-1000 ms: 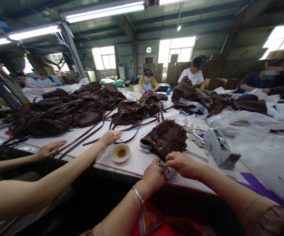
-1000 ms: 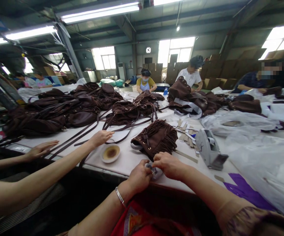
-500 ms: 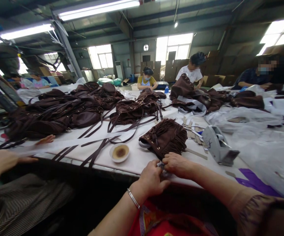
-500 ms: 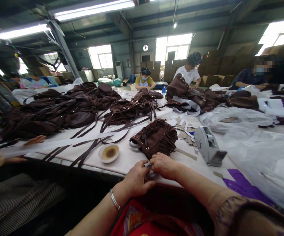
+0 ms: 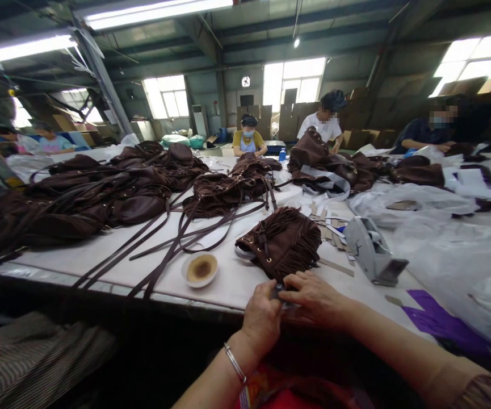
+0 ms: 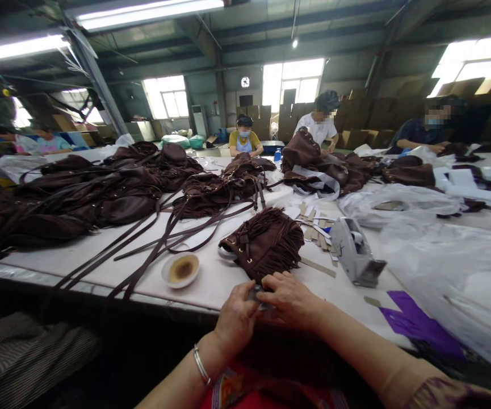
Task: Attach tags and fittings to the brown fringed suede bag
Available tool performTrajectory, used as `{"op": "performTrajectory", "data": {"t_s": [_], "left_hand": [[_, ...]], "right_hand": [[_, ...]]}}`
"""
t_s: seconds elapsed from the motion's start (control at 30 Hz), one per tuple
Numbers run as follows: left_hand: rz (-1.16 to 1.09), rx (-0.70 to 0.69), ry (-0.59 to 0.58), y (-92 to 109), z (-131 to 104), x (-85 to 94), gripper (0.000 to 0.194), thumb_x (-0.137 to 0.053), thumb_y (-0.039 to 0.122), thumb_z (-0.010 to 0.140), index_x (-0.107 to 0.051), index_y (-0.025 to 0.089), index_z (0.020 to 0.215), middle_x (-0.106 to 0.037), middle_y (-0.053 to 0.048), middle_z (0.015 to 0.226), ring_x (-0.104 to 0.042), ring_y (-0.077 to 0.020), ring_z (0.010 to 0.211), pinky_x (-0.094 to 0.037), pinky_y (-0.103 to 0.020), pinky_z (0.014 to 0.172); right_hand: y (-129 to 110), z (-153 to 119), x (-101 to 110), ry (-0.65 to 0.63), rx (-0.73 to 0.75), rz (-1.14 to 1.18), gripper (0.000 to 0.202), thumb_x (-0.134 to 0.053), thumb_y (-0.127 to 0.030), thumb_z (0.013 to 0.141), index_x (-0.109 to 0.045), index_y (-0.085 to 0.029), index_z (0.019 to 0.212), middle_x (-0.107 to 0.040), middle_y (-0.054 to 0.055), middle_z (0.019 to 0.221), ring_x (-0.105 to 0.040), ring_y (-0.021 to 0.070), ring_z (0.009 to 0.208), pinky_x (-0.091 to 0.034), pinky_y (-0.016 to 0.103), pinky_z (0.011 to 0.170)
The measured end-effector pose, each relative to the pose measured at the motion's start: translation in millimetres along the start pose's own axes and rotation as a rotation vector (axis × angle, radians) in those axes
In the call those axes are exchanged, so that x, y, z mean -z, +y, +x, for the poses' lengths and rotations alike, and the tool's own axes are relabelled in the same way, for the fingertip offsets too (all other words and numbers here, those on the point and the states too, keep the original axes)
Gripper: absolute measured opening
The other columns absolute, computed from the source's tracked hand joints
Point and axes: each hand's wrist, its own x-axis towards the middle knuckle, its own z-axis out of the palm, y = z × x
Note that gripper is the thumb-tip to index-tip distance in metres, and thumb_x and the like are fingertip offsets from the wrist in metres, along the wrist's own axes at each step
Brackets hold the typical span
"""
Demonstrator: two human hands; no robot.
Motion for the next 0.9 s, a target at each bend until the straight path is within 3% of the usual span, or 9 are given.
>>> {"op": "performTrajectory", "data": {"t_s": [0.2,0.4,0.5,0.6,0.73,0.9], "left_hand": [[0.033,-0.05,-0.063,0,2,10.7,0.019,-0.059,0.01,0.082,-0.071,0.016,0.096,-0.056,-0.014,0.131,-0.051,-0.0289,0.12,-0.048,-0.047,0.105],[0.088,0.063,-0.09,14,9,7.5,0.034,-0.07,0.023,0.077,-0.069,0.013,0.109,-0.057,-0.017,0.128,-0.05,-0.0342,0.119,-0.047,-0.054,0.103],[0.101,0.061,-0.04,14,10,-4.9,0.025,-0.062,0.018,0.082,-0.07,0.014,0.105,-0.059,-0.017,0.125,-0.053,-0.0336,0.116,-0.05,-0.054,0.097],[0.075,0.032,0.067,9,9,-14.8,0.025,-0.061,0.013,0.08,-0.07,0.015,0.103,-0.06,-0.016,0.123,-0.053,-0.0322,0.115,-0.05,-0.053,0.097],[0.062,0.027,0.134,6,6,-21.1,0.023,-0.063,0.007,0.074,-0.07,0.016,0.093,-0.059,-0.016,0.123,-0.053,-0.0321,0.116,-0.05,-0.052,0.098],[0.071,-0.033,0.182,4,2,-25.1,0.024,-0.06,0.007,0.078,-0.068,0.015,0.099,-0.056,-0.016,0.125,-0.052,-0.0321,0.117,-0.051,-0.054,0.098]], "right_hand": [[2,8,-18,0.019,-0.004,-0.001,0.025,-0.058,-0.043,0.094,-0.07,-0.021,0.092,-0.059,0.008,0.097,-0.045,0.0209,0.083,-0.031,0.035,0.072],[8,11,-21,0.057,0.075,0.104,0.037,-0.066,-0.055,0.085,-0.068,-0.018,0.08,-0.06,0.008,0.091,-0.044,0.0205,0.079,-0.038,0.036,0.074],[10,3,-20,0.134,0.034,0.269,0.021,-0.058,-0.035,0.093,-0.069,-0.018,0.087,-0.062,0.009,0.098,-0.051,0.0212,0.087,-0.044,0.036,0.08],[15,-11,-22,0.319,-0.092,0.461,0.021,-0.049,-0.019,0.096,-0.067,-0.018,0.106,-0.062,0.011,0.109,-0.057,0.0207,0.101,-0.048,0.035,0.089],[16,-20,-29,0.512,-0.353,0.458,0.02,-0.048,-0.022,0.096,-0.065,-0.018,0.107,-0.065,0.01,0.1,-0.061,0.0211,0.094,-0.051,0.035,0.086],[5,2,-30,0.342,-0.577,0.213,0.027,-0.064,-0.033,0.087,-0.062,-0.016,0.107,-0.066,0.009,0.096,-0.063,0.0258,0.088,-0.05,0.037,0.078]]}}
